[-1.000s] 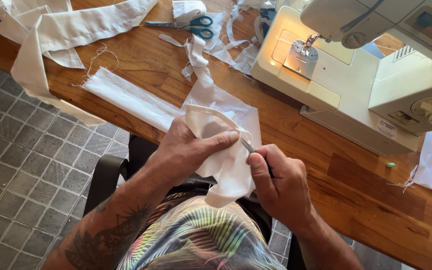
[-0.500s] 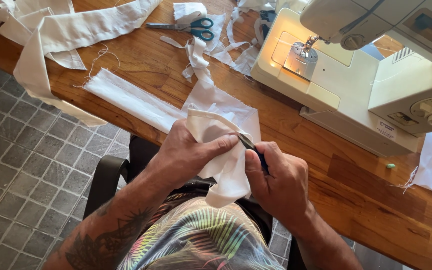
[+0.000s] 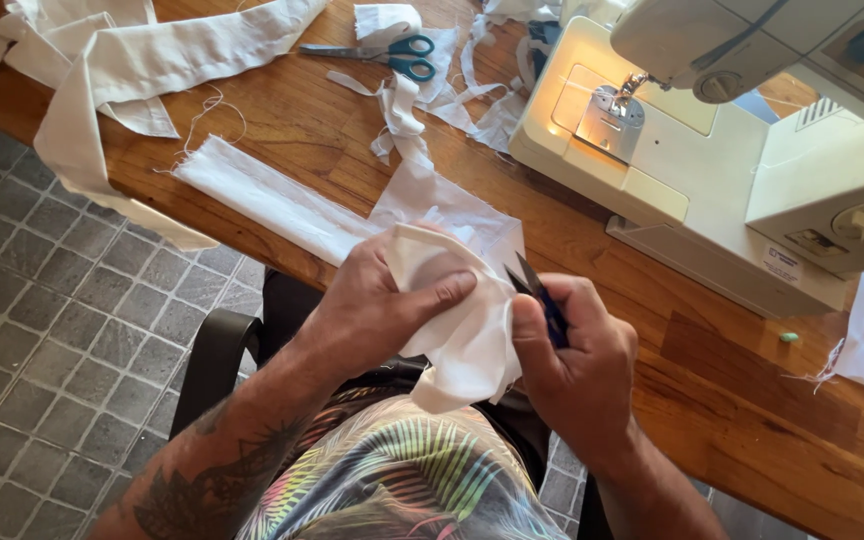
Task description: Trimming excess threads from a white fabric piece and marking it with a ruler and pen
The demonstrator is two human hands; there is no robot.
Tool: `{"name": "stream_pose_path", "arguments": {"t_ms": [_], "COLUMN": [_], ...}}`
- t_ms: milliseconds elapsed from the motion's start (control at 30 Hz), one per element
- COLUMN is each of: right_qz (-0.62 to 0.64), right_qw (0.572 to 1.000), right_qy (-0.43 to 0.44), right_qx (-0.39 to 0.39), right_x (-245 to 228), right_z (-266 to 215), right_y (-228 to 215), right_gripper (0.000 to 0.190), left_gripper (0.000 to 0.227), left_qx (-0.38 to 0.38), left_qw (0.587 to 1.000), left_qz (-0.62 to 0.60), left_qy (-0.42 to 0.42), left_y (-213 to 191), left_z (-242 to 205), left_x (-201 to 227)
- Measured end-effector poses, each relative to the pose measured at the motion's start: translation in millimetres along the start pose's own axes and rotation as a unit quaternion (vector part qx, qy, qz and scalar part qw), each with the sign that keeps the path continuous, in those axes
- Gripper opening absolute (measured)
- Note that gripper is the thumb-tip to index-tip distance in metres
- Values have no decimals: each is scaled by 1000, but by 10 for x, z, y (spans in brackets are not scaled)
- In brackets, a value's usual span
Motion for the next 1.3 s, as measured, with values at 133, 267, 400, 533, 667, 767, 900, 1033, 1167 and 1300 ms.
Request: {"name": "stream_pose_path", "arguments": {"t_ms": [133, 267, 400, 533, 667, 767, 900, 1033, 1167, 1300], "right_qz": [52, 106, 176, 361, 350, 349, 345, 368, 386, 386], "right_qw": [998, 994, 979, 913, 920, 920, 924, 915, 909, 910], "right_qy": [-4, 20, 90, 187, 164, 152, 136, 152, 144, 134], "right_qx": [-24, -34, -52, -36, -69, -90, -92, -58, -63, -66], "right_x": [-138, 7, 149, 338, 353, 384, 321, 336, 201, 217], "right_z": [158, 246, 250, 249, 272, 283, 362, 288, 298, 303], "right_y": [20, 88, 183, 322, 278, 251, 251, 349, 397, 426], "right_gripper": [38, 9, 13, 25, 15, 12, 10, 13, 12, 10], "left_gripper": [31, 21, 25, 22, 24, 25, 23, 40, 28, 20], "left_qx": [-70, -42, 4, -8, -9, -15, -25, -59, -61, -57], "left_qw": [996, 995, 1000, 999, 996, 994, 986, 991, 992, 994], "left_qz": [-46, -87, -8, -45, -86, -111, -161, -55, -56, -71], "left_qy": [-11, -9, -24, -11, 6, 9, -38, -107, -96, -66], "left_y": [73, 9, -82, -62, -97, -163, -174, -82, -19, -78], "left_z": [-45, -71, -45, 13, 42, 93, 139, 137, 134, 223], "left_x": [-52, 135, 55, -16, -7, -27, -65, 177, 235, -25]}}
Point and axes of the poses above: each hand's wrist, its own z-axis towards the middle knuckle, its own y-axis out of the palm, x = y × z, the point moved 3 cm from there along z, towards the middle knuckle, and after that the axes turned 3 degrees about -y, right-handed, at the moved point
